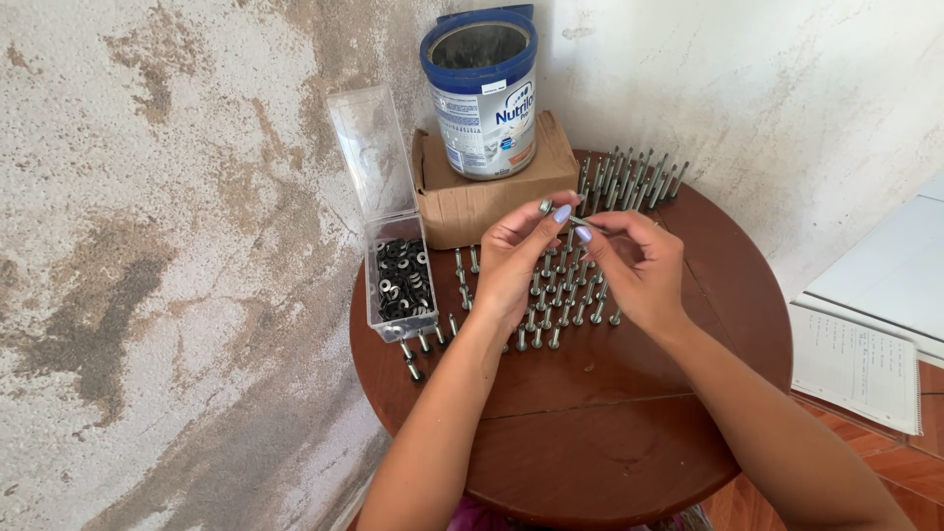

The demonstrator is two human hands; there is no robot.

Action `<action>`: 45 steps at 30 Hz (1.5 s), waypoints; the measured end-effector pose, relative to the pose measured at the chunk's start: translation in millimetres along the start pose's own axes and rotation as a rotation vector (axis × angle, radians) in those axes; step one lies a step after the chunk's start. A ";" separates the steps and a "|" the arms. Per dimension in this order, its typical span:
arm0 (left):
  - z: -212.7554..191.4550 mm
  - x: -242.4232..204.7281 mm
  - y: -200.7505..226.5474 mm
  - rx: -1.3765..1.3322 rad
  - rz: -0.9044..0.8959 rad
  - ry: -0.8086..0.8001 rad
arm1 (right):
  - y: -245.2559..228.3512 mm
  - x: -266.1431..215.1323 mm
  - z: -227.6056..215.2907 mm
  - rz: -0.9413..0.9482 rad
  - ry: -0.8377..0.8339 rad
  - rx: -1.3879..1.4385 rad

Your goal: Manually assembling metal bolts and washers by sliding washers onto the bolt shafts.

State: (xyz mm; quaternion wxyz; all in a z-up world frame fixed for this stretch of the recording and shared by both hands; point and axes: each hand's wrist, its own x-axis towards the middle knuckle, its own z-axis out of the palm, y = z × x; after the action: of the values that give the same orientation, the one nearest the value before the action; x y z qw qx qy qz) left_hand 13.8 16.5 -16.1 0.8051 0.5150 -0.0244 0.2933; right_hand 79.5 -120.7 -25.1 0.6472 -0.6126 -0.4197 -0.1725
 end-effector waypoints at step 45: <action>11.3 1.1 -14.7 -0.049 -0.187 0.038 | 1.1 215.7 68.1 -0.784 -0.310 -0.700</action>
State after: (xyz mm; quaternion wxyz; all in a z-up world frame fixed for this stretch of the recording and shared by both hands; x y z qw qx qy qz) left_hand 25.1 3.1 -22.4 0.8417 0.4892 0.0320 0.2261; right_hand 184.5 6.1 130.0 0.2226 -0.6073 -0.6246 -0.4375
